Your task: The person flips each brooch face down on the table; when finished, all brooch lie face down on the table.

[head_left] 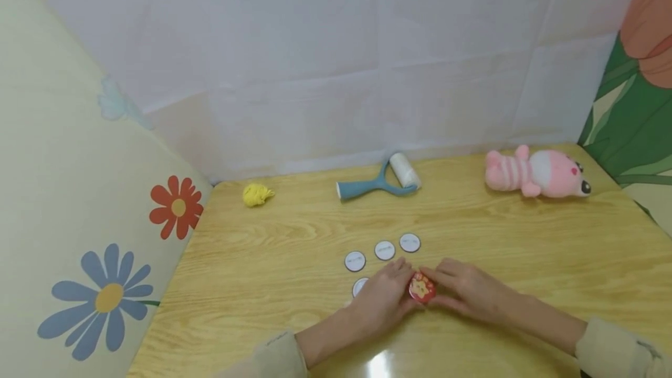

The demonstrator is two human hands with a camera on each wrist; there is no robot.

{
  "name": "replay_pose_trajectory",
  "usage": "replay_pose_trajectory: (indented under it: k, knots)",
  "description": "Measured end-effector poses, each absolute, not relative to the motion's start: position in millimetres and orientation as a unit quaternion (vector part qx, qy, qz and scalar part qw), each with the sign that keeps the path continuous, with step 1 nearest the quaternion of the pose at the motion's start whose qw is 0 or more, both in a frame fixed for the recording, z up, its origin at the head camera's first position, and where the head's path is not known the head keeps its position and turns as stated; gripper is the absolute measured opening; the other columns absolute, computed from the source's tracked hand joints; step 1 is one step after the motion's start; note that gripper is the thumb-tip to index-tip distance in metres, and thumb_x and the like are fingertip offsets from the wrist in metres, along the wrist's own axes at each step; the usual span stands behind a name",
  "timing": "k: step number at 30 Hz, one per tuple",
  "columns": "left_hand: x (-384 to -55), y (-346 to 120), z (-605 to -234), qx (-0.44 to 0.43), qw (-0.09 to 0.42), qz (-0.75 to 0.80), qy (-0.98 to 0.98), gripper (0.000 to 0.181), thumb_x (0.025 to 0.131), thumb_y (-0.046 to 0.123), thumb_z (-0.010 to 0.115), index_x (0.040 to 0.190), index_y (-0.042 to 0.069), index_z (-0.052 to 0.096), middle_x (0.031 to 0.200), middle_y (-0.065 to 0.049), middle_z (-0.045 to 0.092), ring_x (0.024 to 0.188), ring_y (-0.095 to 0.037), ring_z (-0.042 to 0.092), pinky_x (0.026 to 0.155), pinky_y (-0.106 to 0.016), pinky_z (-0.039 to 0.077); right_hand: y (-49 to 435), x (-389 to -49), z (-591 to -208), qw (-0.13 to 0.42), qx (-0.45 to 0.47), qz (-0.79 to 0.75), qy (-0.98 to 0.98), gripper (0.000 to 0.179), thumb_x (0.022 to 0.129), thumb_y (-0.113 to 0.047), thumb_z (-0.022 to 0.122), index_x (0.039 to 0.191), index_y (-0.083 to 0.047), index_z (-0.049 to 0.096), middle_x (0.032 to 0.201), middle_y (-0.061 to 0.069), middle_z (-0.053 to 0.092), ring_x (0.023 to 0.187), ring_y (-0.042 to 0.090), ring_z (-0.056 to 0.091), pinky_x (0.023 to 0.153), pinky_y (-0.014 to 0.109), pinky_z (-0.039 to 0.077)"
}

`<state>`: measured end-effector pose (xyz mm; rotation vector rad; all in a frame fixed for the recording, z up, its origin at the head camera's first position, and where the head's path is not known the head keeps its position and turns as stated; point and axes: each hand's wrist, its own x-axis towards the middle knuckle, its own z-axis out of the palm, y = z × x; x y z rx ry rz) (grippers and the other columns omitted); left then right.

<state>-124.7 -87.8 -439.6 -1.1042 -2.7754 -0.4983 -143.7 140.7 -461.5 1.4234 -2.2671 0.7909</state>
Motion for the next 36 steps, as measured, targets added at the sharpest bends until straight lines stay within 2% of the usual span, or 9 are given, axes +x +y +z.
replay_pose_trajectory:
  k: [4,7,10,13,18,20,25,29,36]
  knots:
    - [-126.1,-87.5,-437.6,-0.348,0.042,-0.18,-0.919,0.052,0.087,0.043,0.071,0.122,0.006,0.062,0.122,-0.017,0.064,0.115,-0.028,0.061,0.096,-0.035,0.052,139.8,-144.7,-464.7,0.209,0.519,0.253,-0.789,0.05,0.089,-0.026,0.07,0.125,0.007,0.061,0.099,-0.002,0.065,0.087,0.005,0.057,0.078,0.014,0.051]
    - [-126.6,-87.3,-437.7,-0.351,0.041,-0.199,-0.914,0.037,0.089,0.037,0.07,0.113,0.01,0.064,0.102,-0.005,0.071,0.089,-0.011,0.067,0.076,-0.02,0.056,139.1,-145.3,-465.9,0.226,0.519,0.253,-0.785,0.038,0.096,-0.021,0.06,0.122,0.006,0.063,0.1,0.0,0.065,0.088,0.008,0.059,0.08,0.015,0.052]
    - [-126.6,-85.7,-439.1,-0.365,0.053,-0.217,-0.904,0.021,0.093,0.029,0.067,0.105,0.012,0.068,0.085,0.005,0.071,0.07,0.0,0.063,0.061,-0.009,0.05,138.6,-146.1,-465.4,0.225,0.504,0.284,-0.784,0.026,0.098,-0.016,0.056,0.114,0.002,0.068,0.097,-0.002,0.065,0.087,0.008,0.061,0.08,0.014,0.052]
    - [-125.5,-84.2,-439.9,-0.373,0.069,-0.216,-0.9,0.015,0.096,0.025,0.064,0.1,0.012,0.071,0.084,0.005,0.072,0.072,-0.001,0.066,0.063,-0.008,0.051,137.3,-147.1,-464.3,0.229,0.495,0.316,-0.777,0.02,0.099,-0.016,0.056,0.105,-0.002,0.07,0.095,-0.004,0.065,0.084,0.007,0.061,0.079,0.014,0.052]
    - [-124.3,-84.7,-442.1,-0.373,0.09,-0.21,-0.899,0.024,0.097,0.025,0.062,0.113,0.008,0.067,0.085,-0.001,0.073,0.072,-0.009,0.069,0.061,-0.013,0.053,133.2,-145.6,-462.8,0.238,0.477,0.342,-0.774,0.012,0.098,-0.016,0.059,0.096,-0.01,0.069,0.09,-0.008,0.063,0.08,0.004,0.059,0.072,0.014,0.051]
    - [-124.0,-85.5,-442.6,-0.374,0.098,-0.215,-0.897,0.035,0.095,0.028,0.064,0.122,0.006,0.062,0.086,-0.004,0.073,0.071,-0.013,0.07,0.061,-0.016,0.054,131.7,-143.5,-462.8,0.22,0.45,0.363,-0.786,0.005,0.094,-0.011,0.064,0.092,-0.013,0.068,0.086,-0.011,0.063,0.076,0.001,0.057,0.067,0.011,0.049]
    - [-123.2,-87.2,-442.0,-0.377,0.096,-0.224,-0.893,0.06,0.086,0.038,0.073,0.132,0.004,0.053,0.089,-0.009,0.073,0.073,-0.016,0.07,0.062,-0.015,0.055,127.6,-137.8,-460.2,0.157,0.372,0.409,-0.818,0.017,0.086,-0.001,0.07,0.086,-0.017,0.067,0.078,-0.014,0.062,0.066,-0.004,0.053,0.055,0.009,0.045]
    - [-122.9,-87.7,-441.3,-0.379,0.086,-0.231,-0.892,0.058,0.084,0.038,0.076,0.127,0.006,0.055,0.09,-0.007,0.072,0.075,-0.013,0.07,0.064,-0.011,0.053,124.0,-136.0,-453.8,0.094,0.326,0.435,-0.834,0.013,0.091,-0.005,0.067,0.084,-0.016,0.069,0.075,-0.014,0.063,0.063,-0.003,0.053,0.052,0.015,0.047]
    - [-125.3,-88.0,-441.3,-0.397,0.109,-0.262,-0.873,0.044,0.083,0.034,0.078,0.116,0.01,0.062,0.091,-0.001,0.072,0.081,-0.005,0.067,0.07,-0.008,0.051,121.8,-136.8,-444.1,-0.003,0.259,0.445,-0.858,0.016,0.097,-0.015,0.061,0.085,-0.013,0.072,0.072,-0.013,0.062,0.064,0.0,0.051,0.054,0.02,0.047]
